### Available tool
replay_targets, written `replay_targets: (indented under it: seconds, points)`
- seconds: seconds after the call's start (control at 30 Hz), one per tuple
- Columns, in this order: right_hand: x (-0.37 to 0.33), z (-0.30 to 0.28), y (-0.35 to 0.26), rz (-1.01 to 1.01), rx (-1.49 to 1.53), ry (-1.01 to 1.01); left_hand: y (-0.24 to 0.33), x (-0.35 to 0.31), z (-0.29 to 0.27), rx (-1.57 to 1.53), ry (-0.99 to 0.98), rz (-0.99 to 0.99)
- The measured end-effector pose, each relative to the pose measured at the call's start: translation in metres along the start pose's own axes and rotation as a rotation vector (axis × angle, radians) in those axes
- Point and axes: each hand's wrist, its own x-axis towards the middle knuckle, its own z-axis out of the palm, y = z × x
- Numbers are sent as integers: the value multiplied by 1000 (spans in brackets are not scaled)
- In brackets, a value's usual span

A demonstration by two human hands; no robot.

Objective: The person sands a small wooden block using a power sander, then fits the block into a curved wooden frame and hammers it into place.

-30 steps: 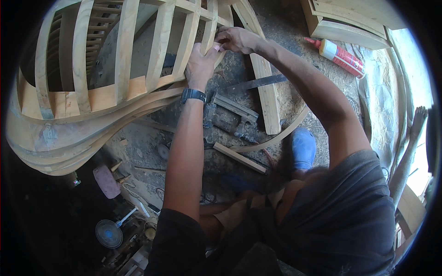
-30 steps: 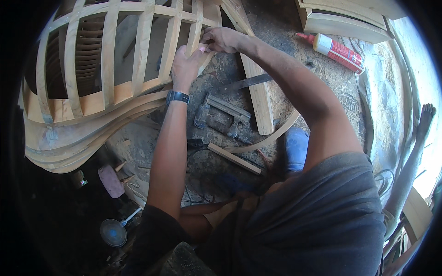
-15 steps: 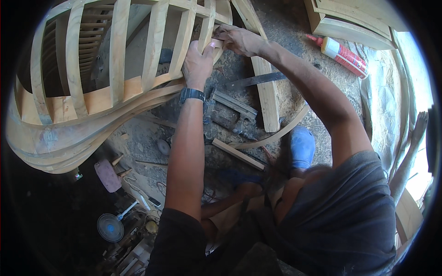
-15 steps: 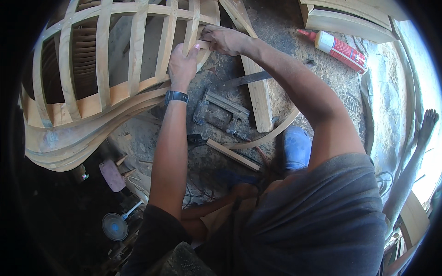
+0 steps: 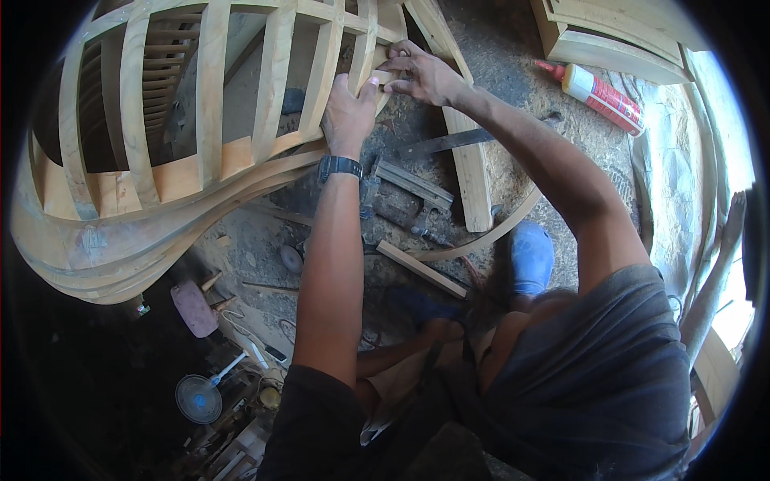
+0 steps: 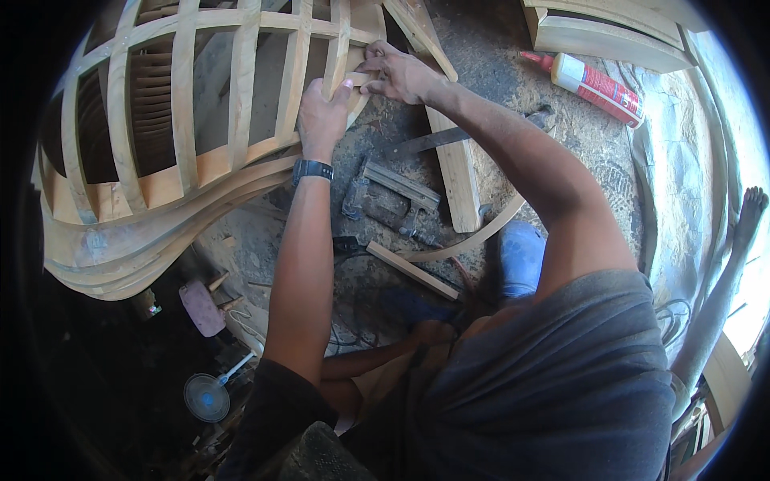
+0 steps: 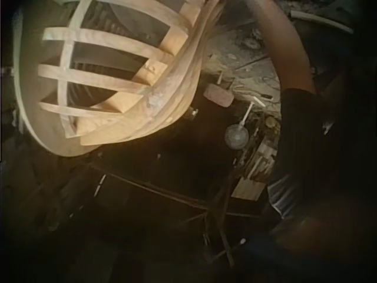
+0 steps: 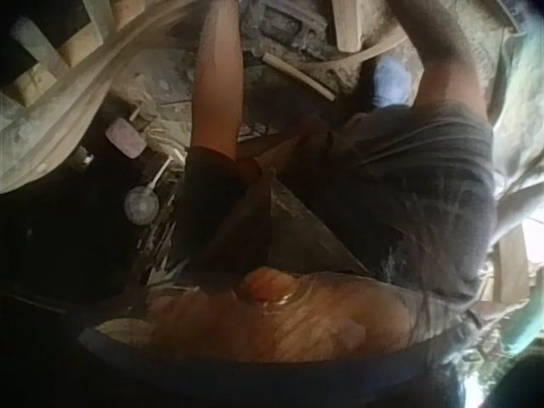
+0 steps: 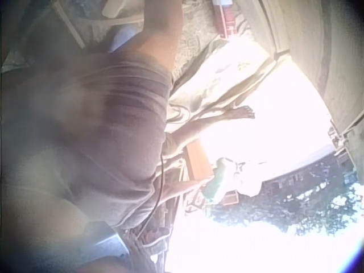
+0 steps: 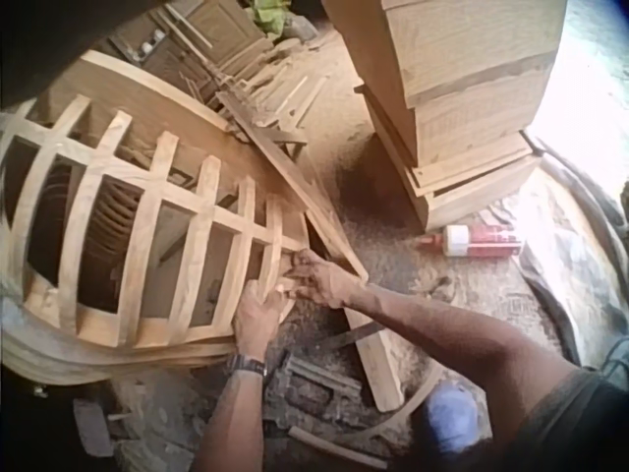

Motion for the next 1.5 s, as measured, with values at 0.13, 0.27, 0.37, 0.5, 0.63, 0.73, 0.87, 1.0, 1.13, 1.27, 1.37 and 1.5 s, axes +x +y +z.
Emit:
replay_targets:
  seconds: [0.13,0.27,0.37,0.5,0.63,0.73,0.87,1.0,1.13,1.27,1.37,1.5]
  points:
    - [0,2,-6,41,-21,25,6,-2,2,25,-2,-14]
    - [0,7,-4,16,-14,52,2,-3,-1,-7,3,3]
    - [1,6,2,-10,-32,49,-2,-3,1,-39,10,40]
    - [0,5,9,-63,-17,37,-4,-3,1,-76,-5,36]
    - [-2,7,6,-35,17,30,-10,0,2,-71,1,67]
    - [-2,7,2,-14,27,33,-16,0,4,-66,20,91]
    - [-2,7,1,8,-7,39,-12,-3,2,-62,30,118]
    - [-4,5,6,-15,-6,52,1,-8,-1,-181,-24,55]
    - [-1,4,-1,18,4,39,-2,-6,-2,-143,-5,49]
    - [-1,2,0,16,-2,42,-5,-4,0,-135,-19,50]
    - [1,2,3,3,10,38,-5,-4,0,-120,-21,61]
    - [4,3,7,4,9,3,-1,-5,-1,-105,17,35]
